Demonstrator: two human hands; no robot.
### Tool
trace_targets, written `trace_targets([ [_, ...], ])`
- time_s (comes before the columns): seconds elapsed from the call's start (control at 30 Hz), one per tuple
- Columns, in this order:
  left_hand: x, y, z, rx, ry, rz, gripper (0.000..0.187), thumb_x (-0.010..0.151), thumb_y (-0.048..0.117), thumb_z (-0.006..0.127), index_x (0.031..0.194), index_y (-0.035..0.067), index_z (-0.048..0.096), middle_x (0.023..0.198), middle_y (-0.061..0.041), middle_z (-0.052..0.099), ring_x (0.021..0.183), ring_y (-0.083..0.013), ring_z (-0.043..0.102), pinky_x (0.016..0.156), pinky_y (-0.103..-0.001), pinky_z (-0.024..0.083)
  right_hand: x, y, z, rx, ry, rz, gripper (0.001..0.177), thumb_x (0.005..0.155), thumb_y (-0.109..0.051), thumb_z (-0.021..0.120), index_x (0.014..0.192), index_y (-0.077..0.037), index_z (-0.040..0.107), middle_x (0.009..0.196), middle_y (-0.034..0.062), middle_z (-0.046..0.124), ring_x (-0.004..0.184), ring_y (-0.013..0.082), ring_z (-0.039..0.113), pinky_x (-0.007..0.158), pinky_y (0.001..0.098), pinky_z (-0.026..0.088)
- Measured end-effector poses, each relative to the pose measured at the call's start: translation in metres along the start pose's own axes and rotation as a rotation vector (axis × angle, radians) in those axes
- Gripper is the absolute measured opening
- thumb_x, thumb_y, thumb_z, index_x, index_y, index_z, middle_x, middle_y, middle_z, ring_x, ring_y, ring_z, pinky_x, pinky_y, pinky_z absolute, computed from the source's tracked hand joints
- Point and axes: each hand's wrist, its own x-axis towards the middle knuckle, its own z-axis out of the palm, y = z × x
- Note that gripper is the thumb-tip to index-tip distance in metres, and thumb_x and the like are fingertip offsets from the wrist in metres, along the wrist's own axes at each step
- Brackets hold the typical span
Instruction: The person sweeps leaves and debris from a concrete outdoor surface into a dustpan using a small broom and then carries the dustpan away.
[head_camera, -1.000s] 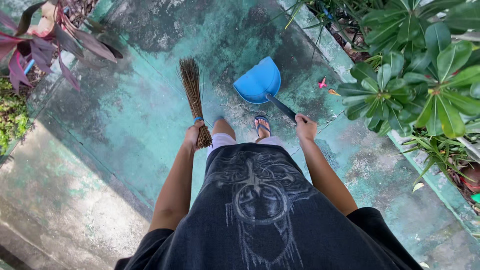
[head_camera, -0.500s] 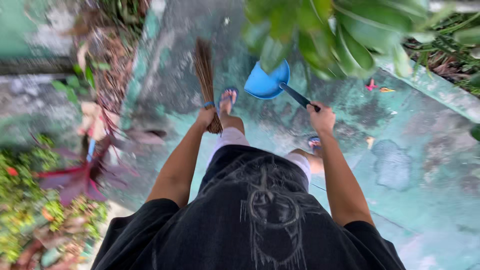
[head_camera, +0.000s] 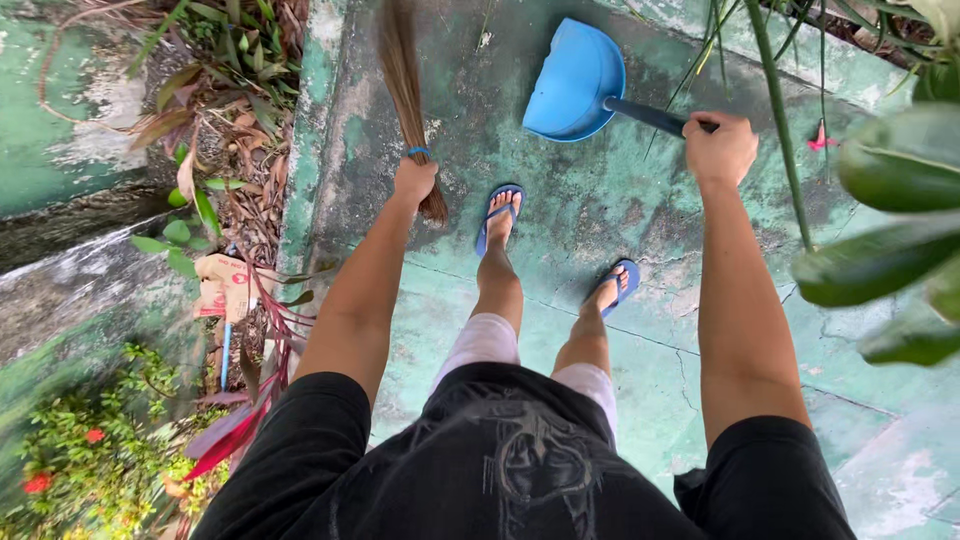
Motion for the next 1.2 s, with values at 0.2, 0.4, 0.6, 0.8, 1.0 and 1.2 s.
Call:
trace_targets([
  [0.2,0.059,0.023,0.085,0.134,0.023,-0.070,0.059,0.077,0.030,0.065,0.116,-0.008,0.041,0.104,-0.028,0.061,0.099,-0.0402,0.061,0.085,-0.043,0.049,0.022,-0.020,0.027,-0.034,0.072,0.085,0.016,0.072,-0.022,0.070,0.086,-0.015,0.076,0.076,0.0059,0.071,0.070,0.0229,0.068,0.070,0.0326,0.053],
  [0.4,-0.025,-0.002,0.113,0.166,-0.320,0.248,0.055,0.081,0.042,0.066,0.110,-0.002,0.053,0.099,-0.026,0.065,0.096,-0.0408,0.061,0.082,-0.045,0.048,0.040,-0.031,0.033,-0.062,0.076,0.047,0.014,0.074,-0.024,0.071,0.084,-0.015,0.076,0.077,0.0051,0.071,0.071,0.0235,0.067,0.070,0.0343,0.052],
  [0.6,-0.038,-0.048,0.057,0.084,-0.120,0.174,0.053,0.076,0.031,0.066,0.115,0.000,0.048,0.100,-0.028,0.062,0.096,-0.0447,0.059,0.081,-0.050,0.046,0.041,-0.019,0.030,-0.102,0.123,-0.045,0.011,0.075,-0.021,0.072,0.082,-0.016,0.078,0.078,0.0067,0.070,0.072,0.0271,0.066,0.067,0.0375,0.052],
  [0.8,-0.003,-0.036,0.106,0.084,-0.044,0.080,0.043,0.080,0.028,0.067,0.103,-0.005,0.054,0.093,-0.026,0.065,0.089,-0.0401,0.065,0.076,-0.045,0.052,0.037,-0.010,0.036,-0.046,0.144,-0.048,0.010,0.071,-0.021,0.073,0.079,-0.015,0.076,0.075,0.0048,0.071,0.069,0.0263,0.067,0.065,0.0358,0.054],
  [1.0,-0.069,-0.044,0.131,-0.482,-0.678,-0.115,0.025,0.082,0.018,0.063,0.097,-0.002,0.060,0.074,-0.008,0.062,0.063,-0.0228,0.059,0.058,-0.040,0.047,-0.015,0.036,-0.004,0.009,0.139,-0.016,0.010,0.075,-0.021,0.073,0.084,-0.017,0.076,0.080,0.0072,0.071,0.072,0.0294,0.067,0.069,0.0374,0.053],
  [1.2,-0.134,-0.063,0.141,-0.187,-0.219,0.277,0.024,0.080,0.013,0.065,0.100,0.003,0.056,0.085,-0.006,0.064,0.077,-0.0195,0.061,0.067,-0.035,0.049,-0.120,0.123,-0.073,-0.030,0.159,0.041,0.019,0.076,-0.024,0.071,0.092,-0.016,0.076,0.080,0.0112,0.070,0.071,0.0323,0.066,0.067,0.0401,0.052],
])
